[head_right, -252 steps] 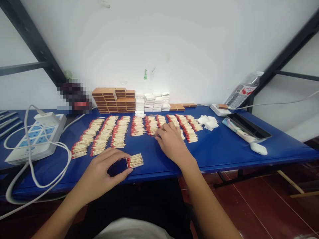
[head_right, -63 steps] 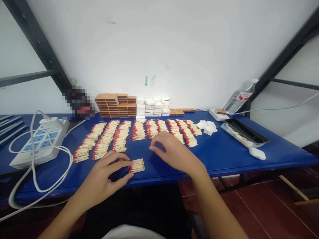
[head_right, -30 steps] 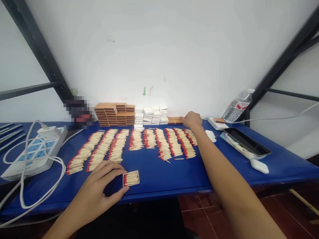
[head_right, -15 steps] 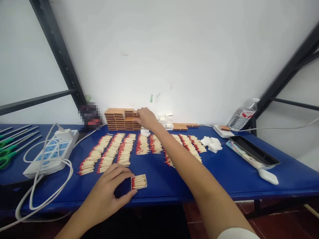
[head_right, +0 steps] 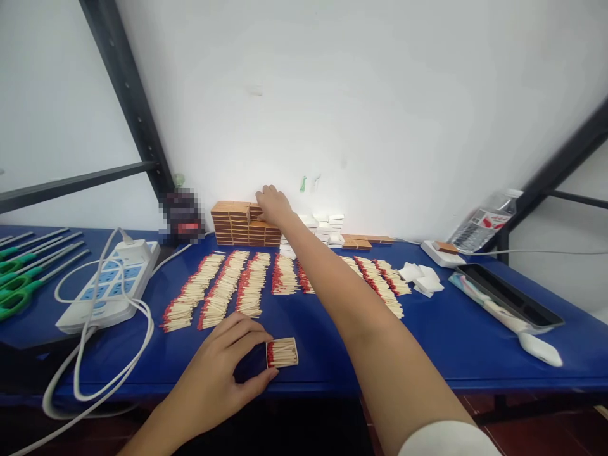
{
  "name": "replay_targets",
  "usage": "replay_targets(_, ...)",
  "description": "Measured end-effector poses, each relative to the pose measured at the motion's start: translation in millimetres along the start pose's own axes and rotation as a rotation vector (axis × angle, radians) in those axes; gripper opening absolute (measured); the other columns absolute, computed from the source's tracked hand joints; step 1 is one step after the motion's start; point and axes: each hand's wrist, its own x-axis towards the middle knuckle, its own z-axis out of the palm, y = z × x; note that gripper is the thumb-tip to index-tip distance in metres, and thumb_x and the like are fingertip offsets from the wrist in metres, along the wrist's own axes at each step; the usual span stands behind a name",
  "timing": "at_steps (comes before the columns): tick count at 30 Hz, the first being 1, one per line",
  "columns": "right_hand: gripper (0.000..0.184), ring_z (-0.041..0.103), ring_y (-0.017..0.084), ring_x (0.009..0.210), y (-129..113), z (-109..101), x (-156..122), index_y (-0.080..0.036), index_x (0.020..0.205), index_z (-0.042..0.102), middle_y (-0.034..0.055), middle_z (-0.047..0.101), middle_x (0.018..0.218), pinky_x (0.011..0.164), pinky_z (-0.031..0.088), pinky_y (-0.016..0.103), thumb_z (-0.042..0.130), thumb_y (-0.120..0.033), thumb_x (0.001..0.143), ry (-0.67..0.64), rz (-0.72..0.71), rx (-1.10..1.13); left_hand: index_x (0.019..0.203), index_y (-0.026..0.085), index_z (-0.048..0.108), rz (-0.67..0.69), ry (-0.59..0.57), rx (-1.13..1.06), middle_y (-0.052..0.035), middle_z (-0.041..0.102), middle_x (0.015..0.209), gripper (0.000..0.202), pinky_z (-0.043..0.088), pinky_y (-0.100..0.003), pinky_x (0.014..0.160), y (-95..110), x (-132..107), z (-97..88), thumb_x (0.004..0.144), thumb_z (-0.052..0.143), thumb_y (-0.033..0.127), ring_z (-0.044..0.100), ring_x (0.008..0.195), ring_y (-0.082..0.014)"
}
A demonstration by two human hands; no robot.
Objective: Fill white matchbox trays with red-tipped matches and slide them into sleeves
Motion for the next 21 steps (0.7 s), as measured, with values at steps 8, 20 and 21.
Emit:
replay_targets(8,0.027,0.056,0.037,0.120,0,-11,-5,-0.015,0.118,0.067,0.0207,0.066,0.124,0.095,0.050,0.049,0.079,-0.027,0.097,0.007,0.015,-0.025,0.118,0.024,0.071,-0.001,-0.002,0.011,-0.0066,0.076,0.113,0.029,0.061,-0.048,0.096,1,0,-0.1,0.093,0.085,0.023,0.068,0.110,-0.0292)
replay_targets(20,0.017,0.059,0.033,0.109,-18,-93,-139,-0.021,0.109,0.062,0.0142,0.067,0.113,0.086,0.045,0.043,0.065,-0.037,0.105,0.131,-0.013,0.023,0.118,0.024,0.070,0.031,0.046,0.042,-0.0067,0.076,0.114,0.026,0.060,-0.047,0.097,-2,0,1.3,0.095,0.082,0.024,0.069,0.110,-0.0288)
replay_targets(21,0.016,0.060,0.033,0.107,-21,-96,-160,-0.022,0.106,0.062,0.0134,0.068,0.111,0.084,0.045,0.043,0.064,-0.038,0.105,0.110,-0.003,0.045,0.119,0.024,0.070,0.032,0.055,0.047,-0.0069,0.076,0.114,0.026,0.059,-0.047,0.097,-2,0,1.3,0.096,0.082,0.024,0.069,0.110,-0.0287)
